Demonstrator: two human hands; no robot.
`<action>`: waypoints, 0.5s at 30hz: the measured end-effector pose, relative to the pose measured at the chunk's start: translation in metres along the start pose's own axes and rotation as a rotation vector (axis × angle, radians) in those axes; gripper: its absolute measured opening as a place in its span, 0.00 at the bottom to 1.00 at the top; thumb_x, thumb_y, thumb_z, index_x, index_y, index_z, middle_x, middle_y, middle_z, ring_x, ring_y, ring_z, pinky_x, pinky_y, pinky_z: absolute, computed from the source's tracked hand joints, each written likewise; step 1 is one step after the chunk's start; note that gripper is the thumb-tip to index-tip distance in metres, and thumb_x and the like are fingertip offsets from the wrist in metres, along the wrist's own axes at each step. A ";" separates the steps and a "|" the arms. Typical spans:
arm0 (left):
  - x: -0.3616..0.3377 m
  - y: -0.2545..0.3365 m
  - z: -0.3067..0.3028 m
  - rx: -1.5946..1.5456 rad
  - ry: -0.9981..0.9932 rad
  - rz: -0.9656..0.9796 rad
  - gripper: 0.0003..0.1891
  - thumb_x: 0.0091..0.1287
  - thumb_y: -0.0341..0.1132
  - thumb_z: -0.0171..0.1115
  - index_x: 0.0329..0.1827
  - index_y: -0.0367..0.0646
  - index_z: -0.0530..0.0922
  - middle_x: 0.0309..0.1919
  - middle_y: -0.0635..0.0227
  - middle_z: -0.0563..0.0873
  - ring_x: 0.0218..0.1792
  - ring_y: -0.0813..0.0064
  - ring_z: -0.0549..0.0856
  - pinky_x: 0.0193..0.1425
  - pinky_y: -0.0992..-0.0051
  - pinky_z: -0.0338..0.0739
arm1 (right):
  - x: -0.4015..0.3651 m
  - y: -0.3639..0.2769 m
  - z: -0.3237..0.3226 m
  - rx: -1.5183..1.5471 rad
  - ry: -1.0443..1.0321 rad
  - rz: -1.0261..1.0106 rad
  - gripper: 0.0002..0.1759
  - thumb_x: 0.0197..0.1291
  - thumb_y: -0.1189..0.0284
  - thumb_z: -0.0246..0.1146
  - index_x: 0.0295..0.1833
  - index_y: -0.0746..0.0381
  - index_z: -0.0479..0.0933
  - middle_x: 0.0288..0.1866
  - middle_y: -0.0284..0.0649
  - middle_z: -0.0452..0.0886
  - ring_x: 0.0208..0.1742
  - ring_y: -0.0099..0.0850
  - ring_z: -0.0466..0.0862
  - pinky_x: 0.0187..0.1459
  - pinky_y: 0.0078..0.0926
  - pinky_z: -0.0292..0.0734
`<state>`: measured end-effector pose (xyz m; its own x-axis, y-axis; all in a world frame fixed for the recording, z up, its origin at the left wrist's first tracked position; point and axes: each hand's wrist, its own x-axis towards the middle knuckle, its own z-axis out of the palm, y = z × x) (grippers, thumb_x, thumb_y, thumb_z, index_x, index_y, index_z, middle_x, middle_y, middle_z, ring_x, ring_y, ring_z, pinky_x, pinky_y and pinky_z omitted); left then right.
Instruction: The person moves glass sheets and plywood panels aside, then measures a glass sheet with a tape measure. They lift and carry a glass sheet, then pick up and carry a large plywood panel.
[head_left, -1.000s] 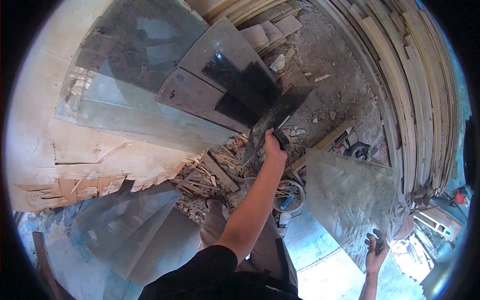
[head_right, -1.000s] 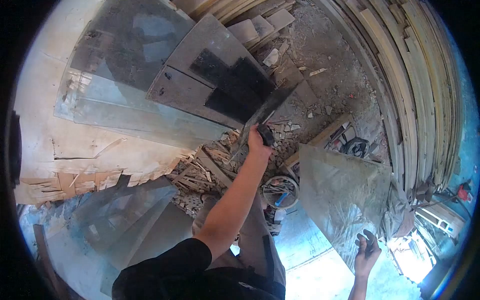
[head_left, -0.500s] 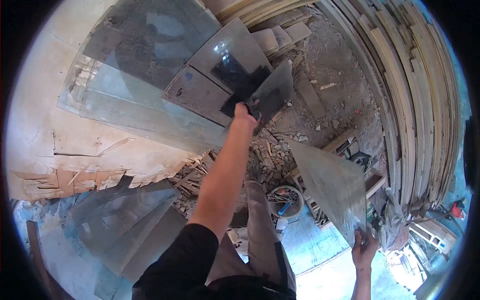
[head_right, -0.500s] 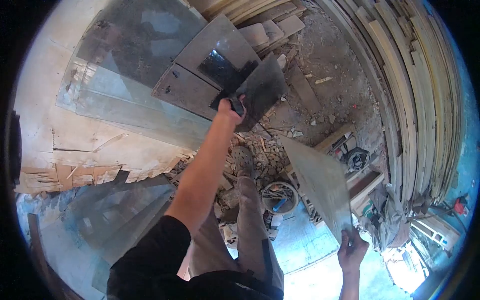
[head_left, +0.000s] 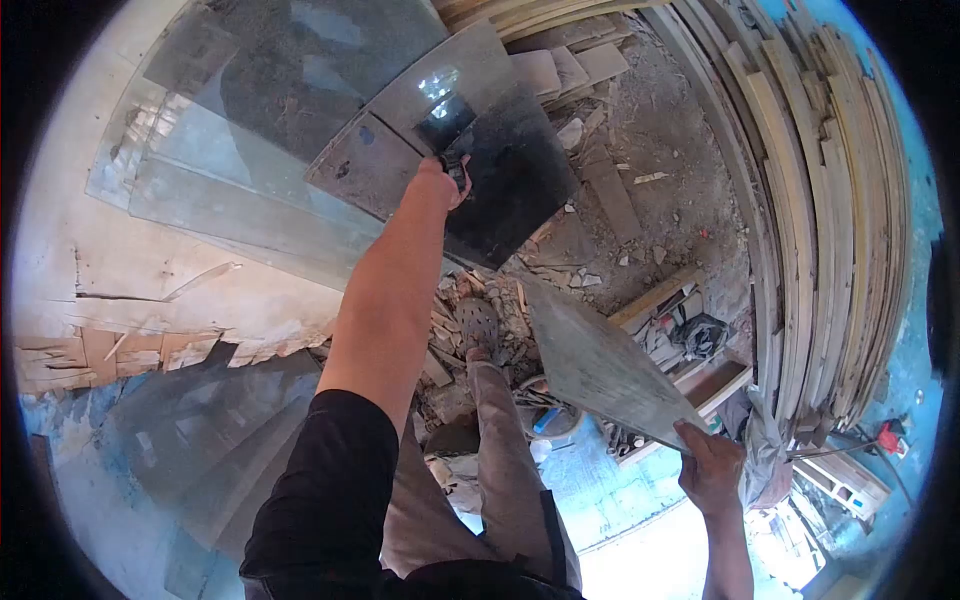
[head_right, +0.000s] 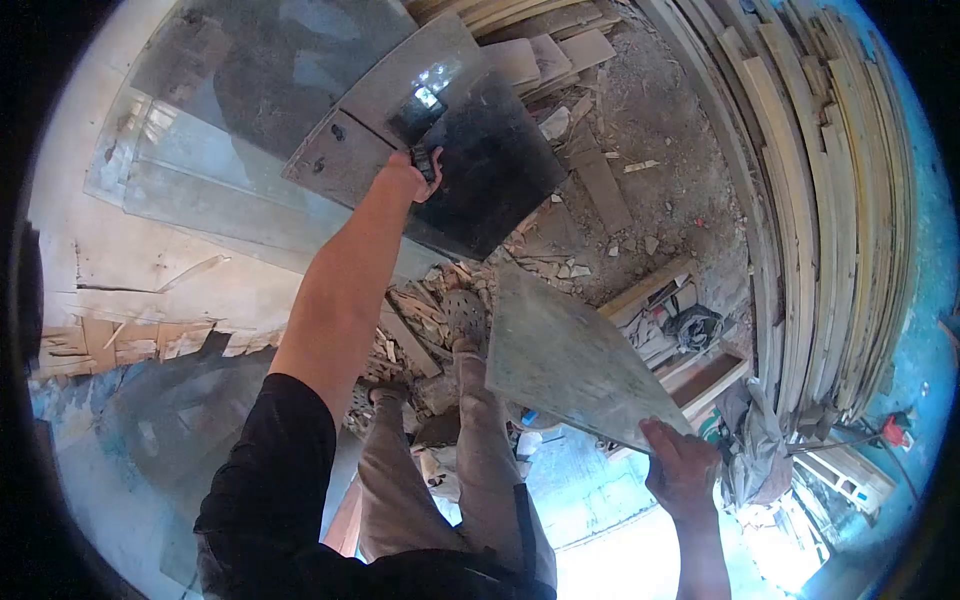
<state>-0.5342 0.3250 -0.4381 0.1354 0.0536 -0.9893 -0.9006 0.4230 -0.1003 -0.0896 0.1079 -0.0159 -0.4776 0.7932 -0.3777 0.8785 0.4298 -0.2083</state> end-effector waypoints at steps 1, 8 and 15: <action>0.000 0.002 -0.003 -0.009 -0.023 0.003 0.25 0.77 0.55 0.44 0.38 0.50 0.85 0.28 0.70 0.91 0.20 0.70 0.81 0.25 0.67 0.77 | 0.011 -0.001 -0.001 -0.001 -0.009 -0.040 0.22 0.47 0.82 0.65 0.52 0.58 0.84 0.44 0.43 0.91 0.26 0.36 0.86 0.28 0.34 0.79; -0.018 -0.011 -0.059 0.156 -0.332 0.250 0.29 0.72 0.67 0.53 0.49 0.48 0.80 0.33 0.63 0.91 0.18 0.74 0.78 0.20 0.70 0.71 | 0.070 0.008 -0.015 -0.140 -0.155 -0.247 0.24 0.47 0.80 0.66 0.53 0.55 0.83 0.48 0.43 0.90 0.33 0.34 0.89 0.32 0.35 0.82; 0.016 -0.141 -0.315 0.690 -0.046 0.356 0.32 0.73 0.67 0.57 0.48 0.41 0.82 0.30 0.66 0.86 0.28 0.77 0.84 0.31 0.73 0.77 | 0.146 0.014 -0.015 -0.350 -0.284 -0.612 0.28 0.51 0.70 0.73 0.60 0.52 0.80 0.55 0.40 0.90 0.52 0.35 0.92 0.47 0.33 0.88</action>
<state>-0.5353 -0.0183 -0.4733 -0.0833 0.3233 -0.9426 -0.4344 0.8395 0.3263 -0.1469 0.2360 -0.0608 -0.8208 0.2486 -0.5143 0.3839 0.9067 -0.1744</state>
